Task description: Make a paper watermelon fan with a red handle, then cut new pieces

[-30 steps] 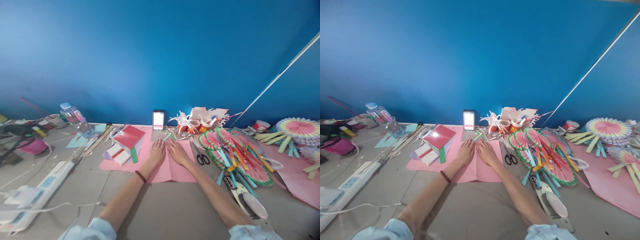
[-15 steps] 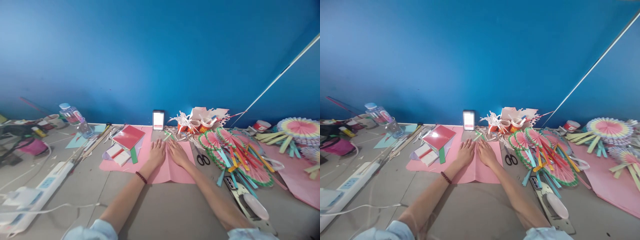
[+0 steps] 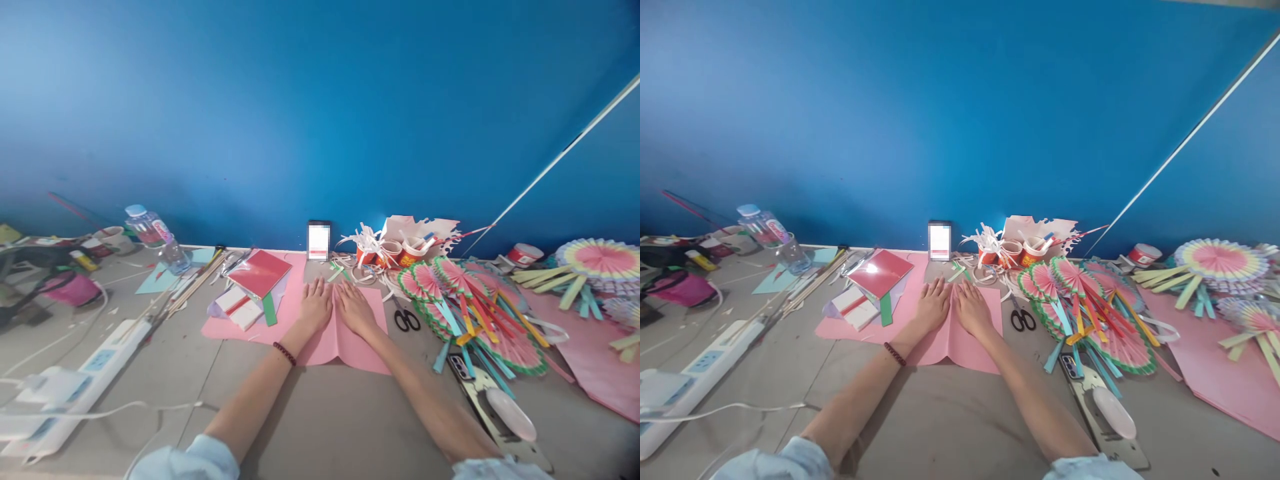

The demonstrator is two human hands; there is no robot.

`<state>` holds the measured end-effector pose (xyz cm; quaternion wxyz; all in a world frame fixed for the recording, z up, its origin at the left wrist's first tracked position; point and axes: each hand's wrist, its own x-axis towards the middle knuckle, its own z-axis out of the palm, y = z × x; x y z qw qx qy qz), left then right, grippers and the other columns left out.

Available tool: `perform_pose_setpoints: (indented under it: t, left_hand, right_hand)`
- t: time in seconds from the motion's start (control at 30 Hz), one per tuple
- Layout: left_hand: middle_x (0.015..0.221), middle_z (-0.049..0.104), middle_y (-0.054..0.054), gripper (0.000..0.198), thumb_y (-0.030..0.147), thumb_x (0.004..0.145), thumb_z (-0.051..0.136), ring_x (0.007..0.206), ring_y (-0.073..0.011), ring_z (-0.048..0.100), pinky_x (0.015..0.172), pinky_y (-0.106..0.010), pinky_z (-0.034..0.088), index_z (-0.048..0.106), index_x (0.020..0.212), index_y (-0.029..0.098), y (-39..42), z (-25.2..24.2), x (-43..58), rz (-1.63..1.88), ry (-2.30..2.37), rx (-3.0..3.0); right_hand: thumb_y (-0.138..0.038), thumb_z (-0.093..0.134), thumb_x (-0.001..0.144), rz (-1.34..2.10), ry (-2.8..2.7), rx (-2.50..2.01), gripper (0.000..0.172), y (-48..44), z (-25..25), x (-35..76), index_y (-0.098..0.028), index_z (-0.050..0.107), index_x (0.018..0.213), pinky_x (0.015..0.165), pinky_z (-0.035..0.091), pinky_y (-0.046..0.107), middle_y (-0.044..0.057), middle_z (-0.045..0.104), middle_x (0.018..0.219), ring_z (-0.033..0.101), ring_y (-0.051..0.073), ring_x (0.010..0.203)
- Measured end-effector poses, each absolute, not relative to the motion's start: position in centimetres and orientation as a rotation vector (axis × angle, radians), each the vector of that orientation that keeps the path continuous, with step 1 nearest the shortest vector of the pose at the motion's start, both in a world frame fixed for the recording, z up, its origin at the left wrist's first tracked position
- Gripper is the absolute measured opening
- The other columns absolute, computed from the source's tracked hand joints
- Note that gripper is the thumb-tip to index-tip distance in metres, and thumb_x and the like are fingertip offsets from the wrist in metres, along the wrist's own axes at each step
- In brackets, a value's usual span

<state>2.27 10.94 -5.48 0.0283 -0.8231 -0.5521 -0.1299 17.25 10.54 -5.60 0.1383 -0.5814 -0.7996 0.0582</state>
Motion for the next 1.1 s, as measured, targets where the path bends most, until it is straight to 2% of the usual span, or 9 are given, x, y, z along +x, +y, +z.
perform_pose_setpoints:
  t: [0.13, 0.23, 0.33, 0.4, 0.47, 0.6, 0.67, 0.83, 1.1]
  left_hand:
    - [0.145, 0.037, -0.012, 0.046, 0.021, 0.091, 0.030, 0.135, -0.0245, 0.030, 0.109, -0.046, 0.022, 0.042, 0.135, 0.016, 10.9, -5.1, 2.1, -0.441, -1.716, -2.551]
    - [0.139, 0.045, -0.012, 0.042, 0.019, 0.085, 0.039, 0.131, -0.0249, 0.035, 0.108, -0.045, 0.023, 0.051, 0.125, 0.016, 10.6, -4.4, 1.8, -0.487, -1.714, -2.559]
    - [0.125, 0.054, -0.013, 0.035, 0.019, 0.082, 0.044, 0.120, -0.0258, 0.045, 0.104, -0.043, 0.030, 0.057, 0.115, 0.016, 10.1, -3.7, 1.5, -0.517, -1.680, -2.549]
    - [0.121, 0.055, -0.014, 0.036, 0.020, 0.083, 0.043, 0.115, -0.0258, 0.048, 0.099, -0.042, 0.035, 0.055, 0.116, 0.015, 9.8, -3.6, 1.4, -0.499, -1.650, -2.559]
    - [0.126, 0.053, -0.015, 0.040, 0.023, 0.087, 0.038, 0.119, -0.0266, 0.045, 0.099, -0.043, 0.035, 0.050, 0.124, 0.014, 9.6, -3.8, 1.5, -0.465, -1.637, -2.561]
    - [0.142, 0.039, -0.016, 0.048, 0.029, 0.093, 0.029, 0.133, -0.0289, 0.032, 0.107, -0.048, 0.024, 0.039, 0.137, 0.013, 9.4, -4.7, 1.8, -0.386, -1.664, -2.545]
    - [0.146, 0.034, -0.016, 0.049, 0.030, 0.094, 0.027, 0.135, -0.0295, 0.028, 0.109, -0.050, 0.020, 0.036, 0.139, 0.013, 9.4, -5.0, 1.9, -0.359, -1.681, -2.545]
    - [0.147, 0.031, -0.016, 0.051, 0.032, 0.094, 0.026, 0.136, -0.0315, 0.025, 0.110, -0.052, 0.017, 0.035, 0.140, 0.013, 9.4, -5.3, 1.9, -0.363, -1.699, -2.526]
    - [0.147, 0.033, -0.015, 0.051, 0.032, 0.094, 0.027, 0.137, -0.0302, 0.025, 0.110, -0.051, 0.016, 0.036, 0.140, 0.014, 9.5, -5.7, 1.9, -0.400, -1.691, -2.498]
  right_hand:
    - [-0.030, 0.023, 0.095, 0.156, -2.277, -1.673, 0.049, 10.3, -5.3, 17.4, -0.012, 0.040, 0.138, 0.111, 0.024, 0.041, 0.012, 0.033, 0.147, 0.027, 0.024, 0.137]
    - [-0.029, 0.029, 0.094, 0.116, -2.228, -1.656, 0.044, 10.0, -4.7, 17.5, -0.013, 0.048, 0.131, 0.108, 0.029, 0.040, 0.013, 0.040, 0.142, 0.033, 0.024, 0.132]
    - [-0.030, 0.032, 0.093, 0.088, -2.237, -1.651, 0.040, 9.7, -3.9, 17.8, -0.017, 0.051, 0.126, 0.103, 0.033, 0.041, 0.014, 0.049, 0.133, 0.041, 0.025, 0.125]
    - [-0.032, 0.032, 0.094, 0.082, -2.297, -1.639, 0.042, 9.7, -3.6, 18.1, -0.017, 0.050, 0.128, 0.103, 0.033, 0.041, 0.013, 0.050, 0.133, 0.042, 0.025, 0.124]
    - [-0.035, 0.030, 0.094, 0.097, -2.370, -1.621, 0.047, 9.7, -3.7, 18.6, -0.015, 0.045, 0.134, 0.107, 0.029, 0.040, 0.013, 0.045, 0.139, 0.038, 0.025, 0.129]
    - [-0.045, 0.022, 0.094, 0.147, -2.436, -1.636, 0.058, 10.0, -4.5, 19.3, -0.013, 0.031, 0.142, 0.113, 0.017, 0.041, 0.011, 0.030, 0.149, 0.024, 0.022, 0.138]
    - [-0.047, 0.020, 0.094, 0.145, -2.431, -1.670, 0.060, 10.0, -4.8, 19.3, -0.013, 0.029, 0.143, 0.114, 0.013, 0.042, 0.009, 0.027, 0.150, 0.020, 0.022, 0.139]
    - [-0.048, 0.019, 0.094, 0.144, -2.397, -1.727, 0.060, 9.9, -5.0, 19.1, -0.015, 0.028, 0.144, 0.114, 0.011, 0.043, 0.008, 0.026, 0.150, 0.019, 0.022, 0.140]
    - [-0.047, 0.022, 0.094, 0.129, -2.363, -1.759, 0.059, 9.5, -4.8, 19.0, -0.016, 0.030, 0.143, 0.114, 0.012, 0.043, 0.008, 0.028, 0.149, 0.022, 0.023, 0.139]
